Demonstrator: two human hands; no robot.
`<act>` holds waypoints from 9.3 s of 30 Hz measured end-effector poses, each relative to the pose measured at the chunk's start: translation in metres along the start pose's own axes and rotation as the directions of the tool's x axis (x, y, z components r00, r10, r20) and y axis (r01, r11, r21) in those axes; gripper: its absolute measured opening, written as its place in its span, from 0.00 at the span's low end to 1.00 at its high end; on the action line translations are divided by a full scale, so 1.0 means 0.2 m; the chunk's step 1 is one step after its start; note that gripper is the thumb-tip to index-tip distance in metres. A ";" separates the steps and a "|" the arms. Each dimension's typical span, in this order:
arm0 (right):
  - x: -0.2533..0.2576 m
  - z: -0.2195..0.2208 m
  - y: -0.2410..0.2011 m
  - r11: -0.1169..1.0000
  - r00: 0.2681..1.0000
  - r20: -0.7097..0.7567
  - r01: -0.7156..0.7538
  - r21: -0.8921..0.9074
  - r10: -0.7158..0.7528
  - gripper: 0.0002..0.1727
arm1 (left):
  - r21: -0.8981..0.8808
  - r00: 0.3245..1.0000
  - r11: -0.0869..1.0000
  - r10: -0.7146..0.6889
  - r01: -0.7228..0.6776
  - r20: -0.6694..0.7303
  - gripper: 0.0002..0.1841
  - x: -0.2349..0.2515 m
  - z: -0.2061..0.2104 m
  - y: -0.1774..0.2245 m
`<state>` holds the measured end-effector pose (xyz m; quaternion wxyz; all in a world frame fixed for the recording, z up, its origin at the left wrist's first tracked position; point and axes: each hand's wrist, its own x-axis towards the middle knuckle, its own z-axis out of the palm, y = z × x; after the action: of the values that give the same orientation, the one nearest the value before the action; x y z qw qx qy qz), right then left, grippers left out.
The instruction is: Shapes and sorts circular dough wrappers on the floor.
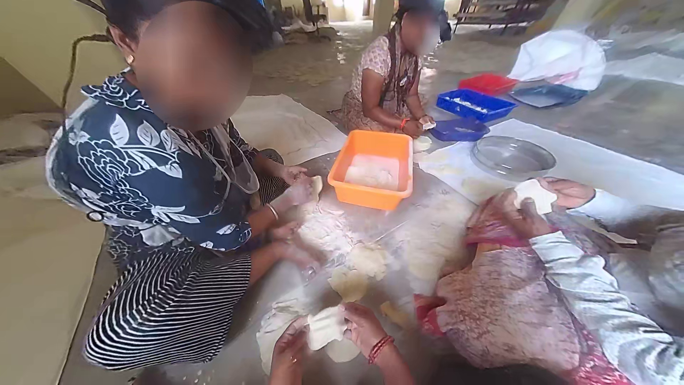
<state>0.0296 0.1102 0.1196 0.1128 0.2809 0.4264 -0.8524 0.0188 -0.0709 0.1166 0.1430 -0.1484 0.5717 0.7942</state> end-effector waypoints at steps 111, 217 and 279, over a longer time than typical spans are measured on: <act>0.05 -0.16 0.31 -0.241 0.985 0.138 0.110 -0.964 -0.101 0.45 | 0.983 0.962 -0.045 -0.216 -0.178 0.164 0.34 0.09 0.07 -0.21; 0.10 -0.16 0.08 0.003 0.967 -0.049 -0.050 -0.999 -0.251 0.17 | 0.919 0.948 0.235 0.036 -0.317 0.317 0.21 0.05 -0.04 -0.19; -0.01 0.08 0.07 0.718 0.884 0.298 0.466 -0.516 -0.360 0.11 | 0.336 0.954 0.917 0.124 -0.216 0.273 0.17 -0.02 -0.11 0.08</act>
<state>0.0310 0.0880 0.1188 0.0354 0.0545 0.7030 -0.7082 0.0178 -0.0964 0.1267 0.1675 0.0306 0.6968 0.6967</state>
